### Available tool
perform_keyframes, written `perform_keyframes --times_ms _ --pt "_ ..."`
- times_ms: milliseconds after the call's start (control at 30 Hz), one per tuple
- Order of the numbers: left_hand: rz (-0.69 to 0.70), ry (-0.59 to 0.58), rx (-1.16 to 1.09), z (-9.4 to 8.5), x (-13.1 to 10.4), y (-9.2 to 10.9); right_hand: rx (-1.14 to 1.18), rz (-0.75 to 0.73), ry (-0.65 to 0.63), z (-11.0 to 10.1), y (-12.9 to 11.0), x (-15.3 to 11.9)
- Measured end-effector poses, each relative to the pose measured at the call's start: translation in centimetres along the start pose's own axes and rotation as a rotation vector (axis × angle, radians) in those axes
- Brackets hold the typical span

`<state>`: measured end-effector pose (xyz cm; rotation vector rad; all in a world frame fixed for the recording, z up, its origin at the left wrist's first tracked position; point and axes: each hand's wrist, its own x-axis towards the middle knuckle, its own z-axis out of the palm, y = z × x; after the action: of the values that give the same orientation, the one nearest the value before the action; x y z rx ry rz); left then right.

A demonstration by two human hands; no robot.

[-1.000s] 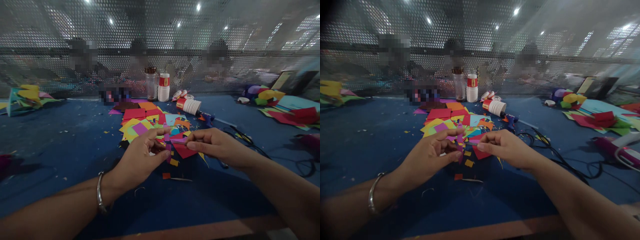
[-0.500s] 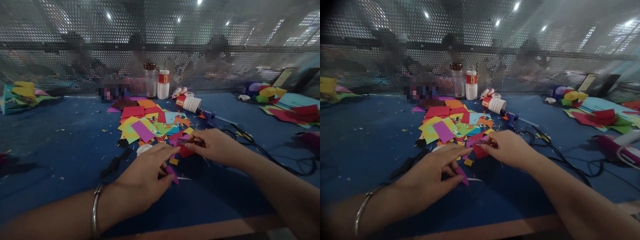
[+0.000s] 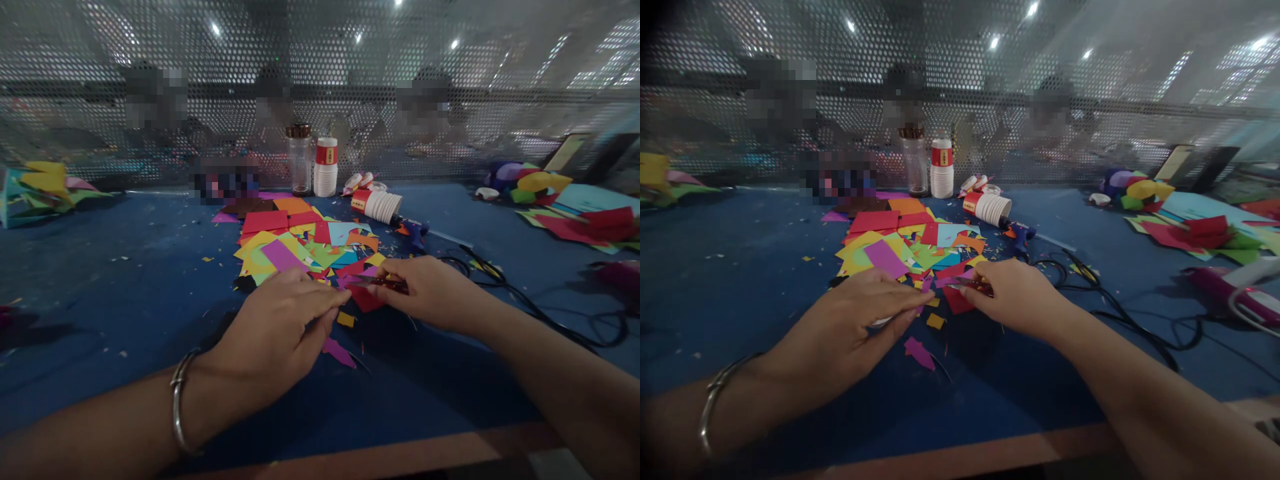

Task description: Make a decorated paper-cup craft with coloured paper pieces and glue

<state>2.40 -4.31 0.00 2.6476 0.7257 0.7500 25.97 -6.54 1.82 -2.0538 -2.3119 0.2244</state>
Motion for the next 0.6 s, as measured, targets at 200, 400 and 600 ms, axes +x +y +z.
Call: perform_keyframes --times_ms 200,400,600 --pt "-0.151 -0.259 0.141 -0.2 -0.2 0.8 -0.006 -0.010 0.021 0.1 0.1 0.0" --pt "-0.150 -0.348 0.284 0.0 -0.8 1.9 -0.027 0.006 0.046 0.3 0.1 0.0" --pt "-0.195 -0.322 0.307 -1.2 0.0 1.0 -0.022 -0.006 0.030 0.1 0.0 -0.2"
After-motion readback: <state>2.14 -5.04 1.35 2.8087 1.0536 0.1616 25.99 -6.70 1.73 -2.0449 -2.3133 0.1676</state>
